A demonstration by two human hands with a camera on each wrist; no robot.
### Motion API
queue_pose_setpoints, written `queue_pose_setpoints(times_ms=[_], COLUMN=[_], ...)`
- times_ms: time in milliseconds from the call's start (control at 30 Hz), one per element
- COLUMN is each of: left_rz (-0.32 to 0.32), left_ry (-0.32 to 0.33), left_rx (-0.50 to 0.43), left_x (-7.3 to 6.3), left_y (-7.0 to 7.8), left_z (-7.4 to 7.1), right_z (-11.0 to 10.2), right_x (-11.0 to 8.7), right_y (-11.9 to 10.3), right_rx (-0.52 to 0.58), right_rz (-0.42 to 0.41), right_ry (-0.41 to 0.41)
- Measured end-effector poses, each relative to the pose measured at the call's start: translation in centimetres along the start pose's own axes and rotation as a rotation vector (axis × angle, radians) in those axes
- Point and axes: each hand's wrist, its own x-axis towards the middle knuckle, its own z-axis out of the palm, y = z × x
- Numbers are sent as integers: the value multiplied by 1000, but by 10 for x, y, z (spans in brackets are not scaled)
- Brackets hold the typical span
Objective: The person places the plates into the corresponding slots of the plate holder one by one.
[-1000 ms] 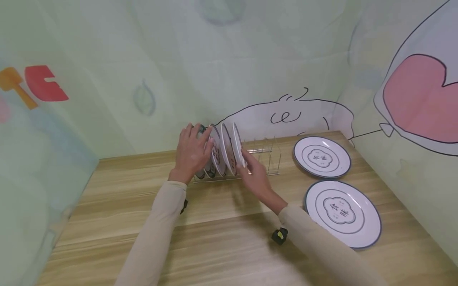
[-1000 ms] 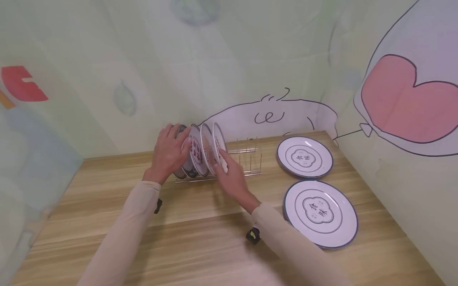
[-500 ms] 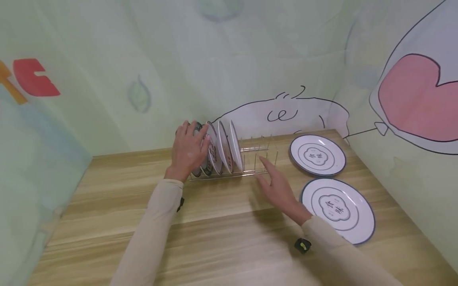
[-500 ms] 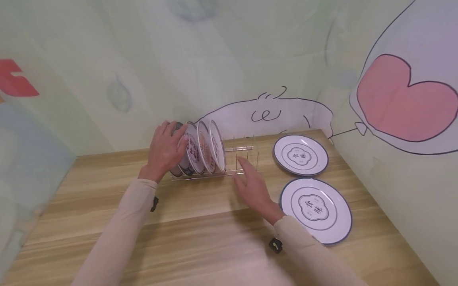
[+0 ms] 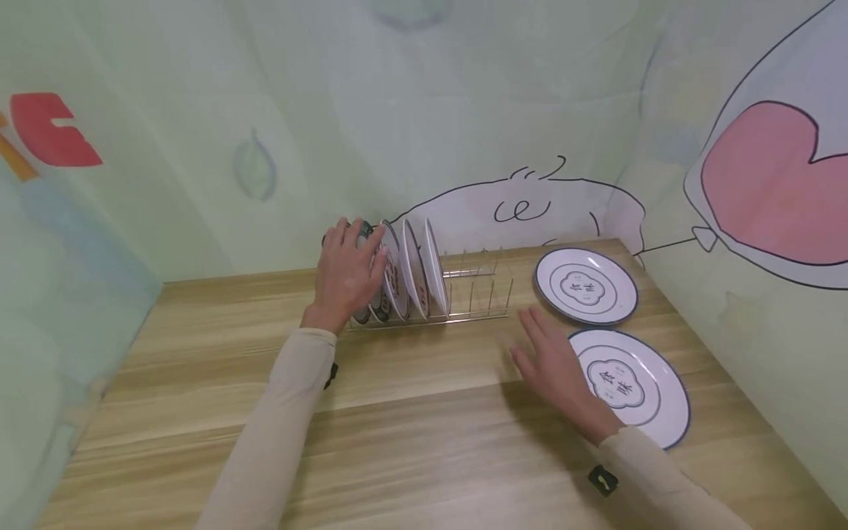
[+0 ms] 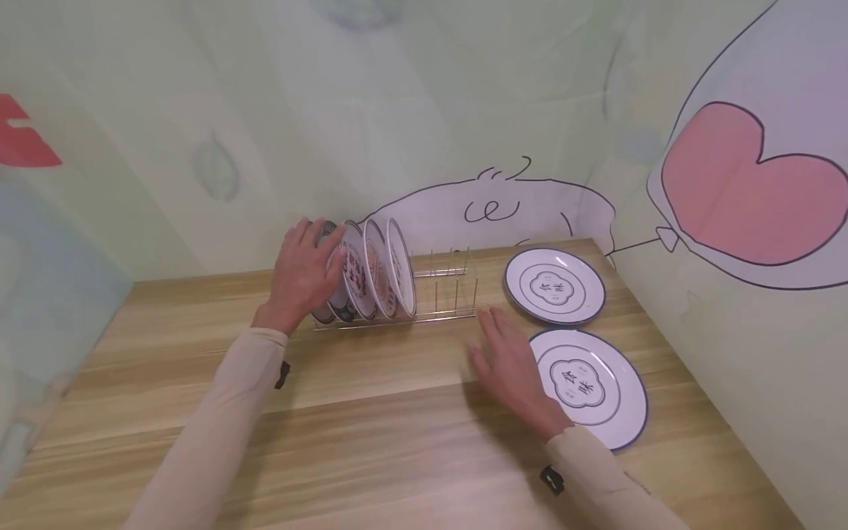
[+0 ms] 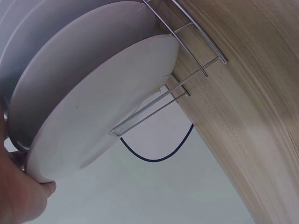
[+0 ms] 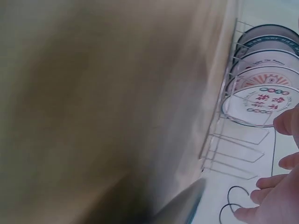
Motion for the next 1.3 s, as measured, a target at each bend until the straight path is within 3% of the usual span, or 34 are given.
queue_pose_setpoints(times_ms=[300, 533, 800, 1300], left_rz=[-8, -9, -11, 6], left_ry=[-3, -14, -3, 22], left_rx=[-4, -3, -7, -33], left_x=[1, 3, 0, -2], left_y=[1, 2, 2, 3], left_z=[2, 0, -1, 1], right_z=[-3, -9, -11, -8], right_x=[-33, -43, -54, -65], right_y=[16, 20, 27, 34], right_rx=[-143, -228, -328, -356], right_rz=[37, 128, 206, 265], right_ry=[-41, -150, -185, -270])
